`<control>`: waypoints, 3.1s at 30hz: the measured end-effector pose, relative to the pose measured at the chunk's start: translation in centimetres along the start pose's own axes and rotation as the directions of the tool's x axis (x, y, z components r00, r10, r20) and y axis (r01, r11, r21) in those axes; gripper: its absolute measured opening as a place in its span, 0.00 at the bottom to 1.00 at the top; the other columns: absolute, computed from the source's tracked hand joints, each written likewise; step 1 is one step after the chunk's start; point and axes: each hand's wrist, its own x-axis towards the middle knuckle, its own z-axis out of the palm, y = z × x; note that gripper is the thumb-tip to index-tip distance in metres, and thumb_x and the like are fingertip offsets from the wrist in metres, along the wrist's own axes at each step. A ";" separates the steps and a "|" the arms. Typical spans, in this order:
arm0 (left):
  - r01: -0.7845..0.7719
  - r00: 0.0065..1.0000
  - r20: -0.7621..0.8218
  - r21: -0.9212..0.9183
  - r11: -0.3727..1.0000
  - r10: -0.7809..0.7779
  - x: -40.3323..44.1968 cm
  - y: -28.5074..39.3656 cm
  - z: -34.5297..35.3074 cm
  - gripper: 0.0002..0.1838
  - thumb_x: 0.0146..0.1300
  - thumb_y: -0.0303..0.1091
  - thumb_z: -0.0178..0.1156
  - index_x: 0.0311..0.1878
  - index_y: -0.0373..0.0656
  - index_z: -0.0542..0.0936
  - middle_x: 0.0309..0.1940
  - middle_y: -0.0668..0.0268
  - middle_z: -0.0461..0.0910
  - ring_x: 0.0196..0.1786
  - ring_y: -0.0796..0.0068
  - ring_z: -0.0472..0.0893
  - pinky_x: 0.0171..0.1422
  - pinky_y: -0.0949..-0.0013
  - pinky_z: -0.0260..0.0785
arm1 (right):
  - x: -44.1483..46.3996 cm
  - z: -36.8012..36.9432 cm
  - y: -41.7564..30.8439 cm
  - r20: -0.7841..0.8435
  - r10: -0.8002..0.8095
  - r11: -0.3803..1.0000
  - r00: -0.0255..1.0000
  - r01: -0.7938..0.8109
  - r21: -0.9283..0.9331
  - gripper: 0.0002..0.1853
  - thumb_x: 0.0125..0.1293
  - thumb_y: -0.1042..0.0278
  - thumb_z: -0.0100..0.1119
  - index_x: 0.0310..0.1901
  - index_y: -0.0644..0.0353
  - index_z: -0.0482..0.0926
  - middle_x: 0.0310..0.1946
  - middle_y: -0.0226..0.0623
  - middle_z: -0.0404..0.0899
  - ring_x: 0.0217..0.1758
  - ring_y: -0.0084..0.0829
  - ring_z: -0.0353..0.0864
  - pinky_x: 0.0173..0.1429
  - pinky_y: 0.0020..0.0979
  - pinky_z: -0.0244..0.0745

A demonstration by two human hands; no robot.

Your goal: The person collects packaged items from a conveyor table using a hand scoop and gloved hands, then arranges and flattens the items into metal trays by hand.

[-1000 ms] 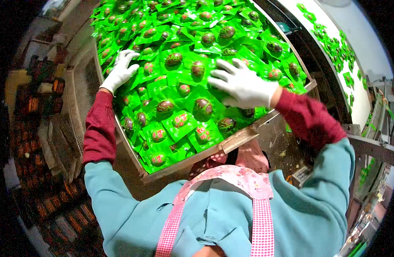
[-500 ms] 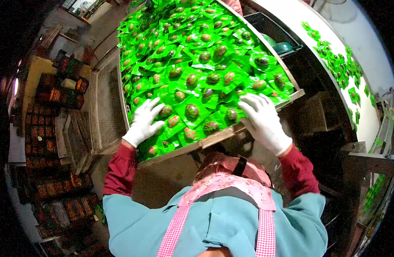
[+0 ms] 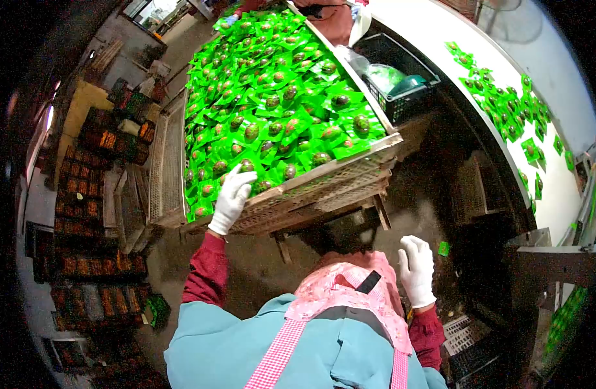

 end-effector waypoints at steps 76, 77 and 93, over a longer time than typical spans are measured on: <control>0.299 0.744 0.589 -0.714 0.633 0.314 62.1 35.9 64.3 0.51 0.46 0.33 0.73 0.75 0.47 0.59 0.64 0.49 0.67 0.67 0.58 0.69 0.71 0.61 0.63 | 41.6 -21.3 52.7 -0.163 0.305 0.894 0.938 -0.341 -0.290 0.37 0.47 0.60 0.73 0.62 0.52 0.73 0.64 0.47 0.61 0.64 0.58 0.63 0.68 0.50 0.65; 0.335 0.762 0.573 -0.748 0.572 0.303 62.0 36.3 63.3 0.51 0.46 0.33 0.73 0.75 0.47 0.59 0.64 0.49 0.67 0.67 0.58 0.69 0.70 0.61 0.64 | 42.0 -22.4 51.4 -0.136 0.320 0.871 0.938 -0.348 -0.346 0.38 0.46 0.60 0.73 0.62 0.53 0.72 0.64 0.47 0.61 0.65 0.56 0.63 0.69 0.51 0.62; -0.078 0.984 0.072 -0.659 0.748 0.166 51.9 29.6 19.8 0.44 0.43 0.39 0.74 0.67 0.46 0.67 0.52 0.57 0.75 0.56 0.64 0.76 0.59 0.62 0.74 | 46.1 -23.8 12.6 -0.114 -0.468 0.864 0.876 0.426 -0.268 0.43 0.45 0.69 0.76 0.66 0.52 0.69 0.63 0.49 0.68 0.61 0.53 0.71 0.63 0.45 0.71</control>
